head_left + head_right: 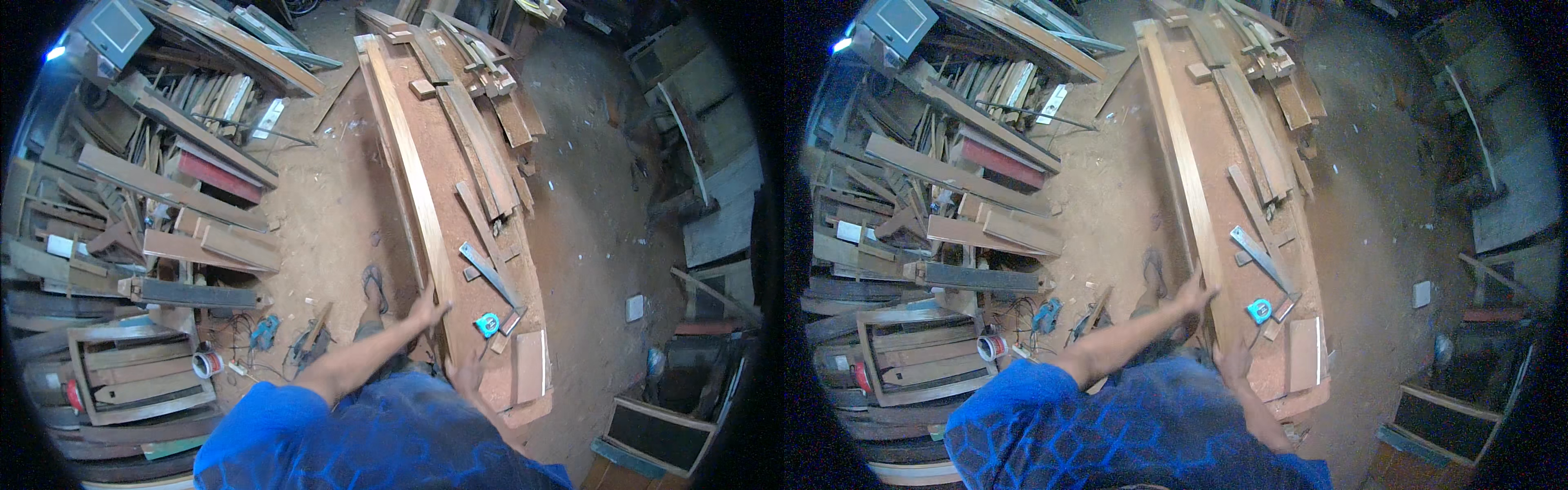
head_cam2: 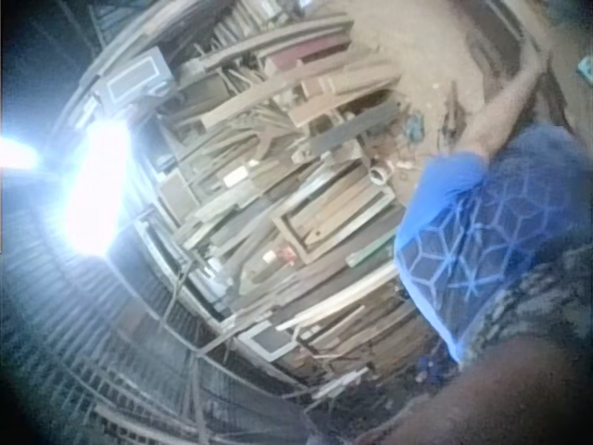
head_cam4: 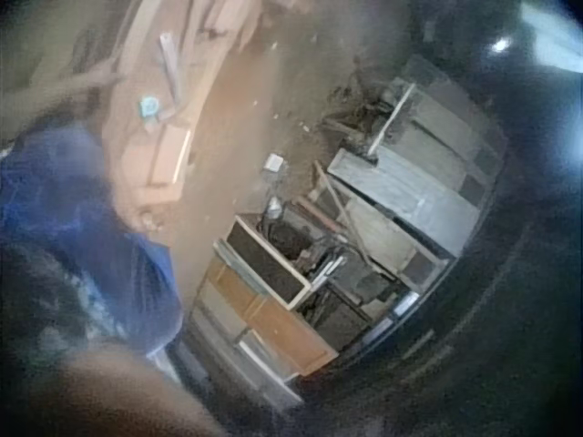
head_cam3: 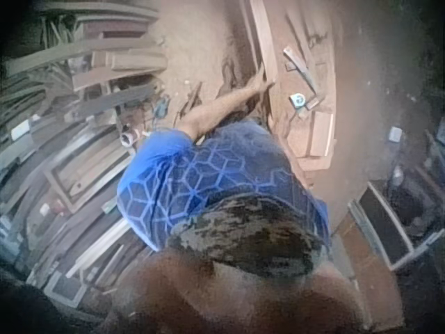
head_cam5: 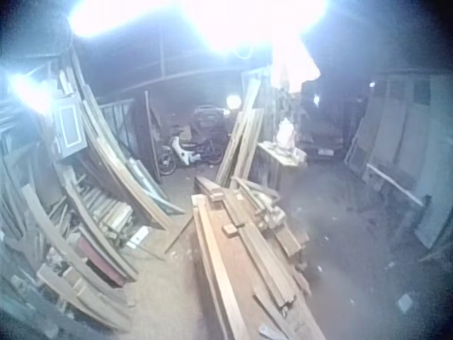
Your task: The person uses a circular saw to cut a long wooden plank on a workbench. They then move the cut piece aside and use a handheld electric planer to smooth the surface of the remaining plank. The person handles various pieces of wood and tools in a cluttered workshop environment.
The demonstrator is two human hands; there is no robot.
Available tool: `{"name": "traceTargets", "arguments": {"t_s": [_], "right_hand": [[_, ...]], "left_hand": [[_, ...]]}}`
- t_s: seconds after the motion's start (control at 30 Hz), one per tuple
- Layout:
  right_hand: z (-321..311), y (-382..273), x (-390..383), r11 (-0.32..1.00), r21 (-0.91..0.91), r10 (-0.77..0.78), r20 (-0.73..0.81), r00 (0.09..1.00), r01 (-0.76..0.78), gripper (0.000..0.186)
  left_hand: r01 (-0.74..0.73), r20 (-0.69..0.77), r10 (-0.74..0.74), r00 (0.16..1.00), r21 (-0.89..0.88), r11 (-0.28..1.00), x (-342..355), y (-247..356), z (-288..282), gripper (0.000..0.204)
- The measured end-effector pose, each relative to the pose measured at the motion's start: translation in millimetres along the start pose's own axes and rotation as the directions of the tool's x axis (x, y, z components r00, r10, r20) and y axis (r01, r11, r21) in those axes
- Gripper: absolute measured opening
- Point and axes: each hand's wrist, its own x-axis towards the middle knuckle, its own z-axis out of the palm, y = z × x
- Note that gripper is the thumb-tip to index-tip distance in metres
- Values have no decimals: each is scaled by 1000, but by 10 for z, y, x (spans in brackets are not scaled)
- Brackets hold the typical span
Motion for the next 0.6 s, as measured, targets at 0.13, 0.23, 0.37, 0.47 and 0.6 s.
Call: {"name": "traceTargets", "arguments": {"t_s": [0.13, 0.23, 0.37, 0.47, 0.6], "right_hand": [[22, 298, -263, 999, 49, -14, 16, 1000, 13, 73], [76, 148, -98, 998, 25, -56, -63, 996, 57, 73], [42, -291, 602, 992, -49, -117, -63, 991, 114, 66], [81, -434, 794, 990, -60, -129, -25, 991, 127, 61], [92, -396, 779, 978, -162, -150, -102, 983, 132, 60]], "left_hand": [[60, 36, -57, 998, -87, 994, -356, 78, 172, 112], [49, 41, -46, 998, -88, 995, -111, 1, 89, 111], [-38, -24, 37, 999, -39, 999, 506, 136, -331, 109], [-71, -67, 67, 995, -62, 996, 929, -110, -478, 108], [-2, 16, 7, 1000, -301, 954, 552, -146, -447, 90]]}}
